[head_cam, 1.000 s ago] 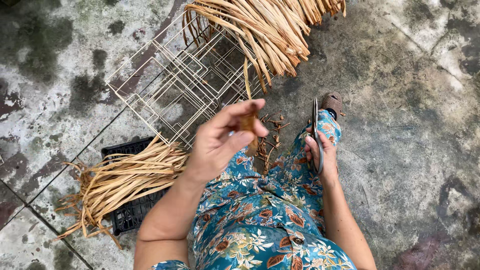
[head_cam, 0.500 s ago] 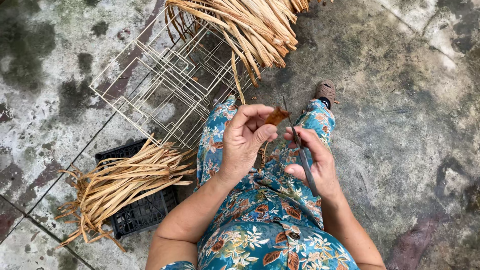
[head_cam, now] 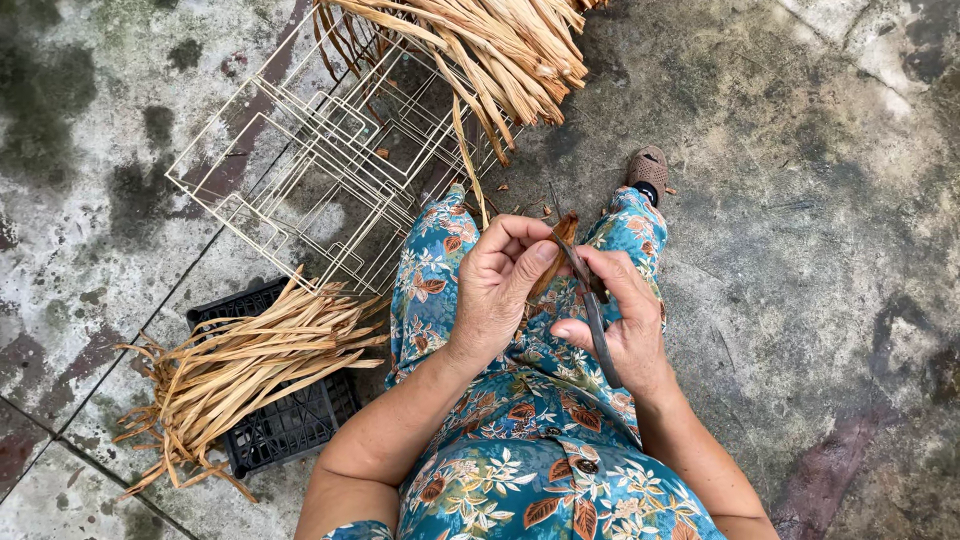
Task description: The person sits on a concrete floor and trims dried palm leaf strips with scissors. They pick up strips from a pile and a wire rack, cut off dark edges and ends, drop the trimmings on the floor, and set trimmed strips back on the rack or pile, working through the batch one strip at a time.
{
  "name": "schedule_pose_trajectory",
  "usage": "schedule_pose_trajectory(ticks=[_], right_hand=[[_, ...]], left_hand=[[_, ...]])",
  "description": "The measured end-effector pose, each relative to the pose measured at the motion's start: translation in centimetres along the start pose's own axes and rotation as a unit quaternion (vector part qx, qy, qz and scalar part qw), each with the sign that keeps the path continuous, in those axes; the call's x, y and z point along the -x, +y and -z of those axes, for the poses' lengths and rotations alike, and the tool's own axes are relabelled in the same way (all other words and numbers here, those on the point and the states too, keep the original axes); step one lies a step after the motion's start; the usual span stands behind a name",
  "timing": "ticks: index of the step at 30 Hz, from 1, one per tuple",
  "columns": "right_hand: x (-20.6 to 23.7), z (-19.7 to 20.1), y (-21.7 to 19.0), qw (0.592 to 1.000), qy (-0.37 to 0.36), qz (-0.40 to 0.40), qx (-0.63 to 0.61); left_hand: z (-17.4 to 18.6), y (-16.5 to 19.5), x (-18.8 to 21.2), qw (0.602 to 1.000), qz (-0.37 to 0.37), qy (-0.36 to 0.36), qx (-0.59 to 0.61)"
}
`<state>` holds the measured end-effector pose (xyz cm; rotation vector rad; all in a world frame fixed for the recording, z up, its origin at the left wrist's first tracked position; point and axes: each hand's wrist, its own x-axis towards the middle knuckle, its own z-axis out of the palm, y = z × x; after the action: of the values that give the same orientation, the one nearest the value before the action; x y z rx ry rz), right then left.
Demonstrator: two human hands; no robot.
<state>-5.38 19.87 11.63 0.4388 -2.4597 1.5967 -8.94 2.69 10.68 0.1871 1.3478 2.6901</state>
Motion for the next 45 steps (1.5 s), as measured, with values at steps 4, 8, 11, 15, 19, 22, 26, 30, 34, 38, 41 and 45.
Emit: schedule_pose_trajectory(ticks=[4,8,11,15,19,22,26,30,34,38,41,45], right_hand=[[0.4,-0.4,0.2,0.999,0.026,-0.013,0.032],[0.9,-1.2,0.5,0.993,0.046,-0.062,-0.086],[1.4,-1.2,0.8,0.991,0.042,-0.099,-0.079],[1.4,-1.1,1.3,0.978,0.047,-0.137,-0.150],[1.1,-1.4,1.7,0.964,0.045,-0.126,-0.230],[1.1,-2.0,1.8,0.969,0.060,-0.099,-0.218],[1.0,-2.7,1.8,0.947,0.124,-0.165,-0.247],[1.4,0.6,2.0,0.925,0.180,-0.102,-0.317],[3.1,4.7,2.0,0.872,0.158,-0.051,-0.460],[4.6,6.8,1.6,0.802,0.041,-0.024,-0.596],[4.8,7.4,1.7,0.733,-0.071,0.004,-0.677],[4.0,7.7,3.1,0.688,-0.226,0.088,-0.684]], left_hand=[[0.1,-0.3,-0.2,1.000,0.020,0.006,-0.006],[0.1,-0.5,-0.5,0.999,0.039,0.010,0.013],[0.2,-0.5,-0.7,0.999,0.037,0.005,0.015],[0.3,-0.2,-0.7,1.000,0.027,-0.003,0.003],[0.0,0.6,-0.5,0.992,-0.036,0.001,-0.119],[-0.5,1.0,0.0,0.938,-0.150,-0.026,-0.310],[-0.8,-0.4,0.8,0.946,-0.137,-0.031,-0.294],[2.2,-3.8,1.0,0.959,0.037,0.131,-0.249],[7.3,-7.9,0.4,0.902,-0.035,0.210,-0.375],[11.0,-11.3,-2.0,0.922,0.179,0.264,-0.220],[13.0,-12.0,-4.3,0.940,0.243,0.239,-0.005],[15.3,-9.9,-7.9,0.936,0.199,0.261,0.124]])
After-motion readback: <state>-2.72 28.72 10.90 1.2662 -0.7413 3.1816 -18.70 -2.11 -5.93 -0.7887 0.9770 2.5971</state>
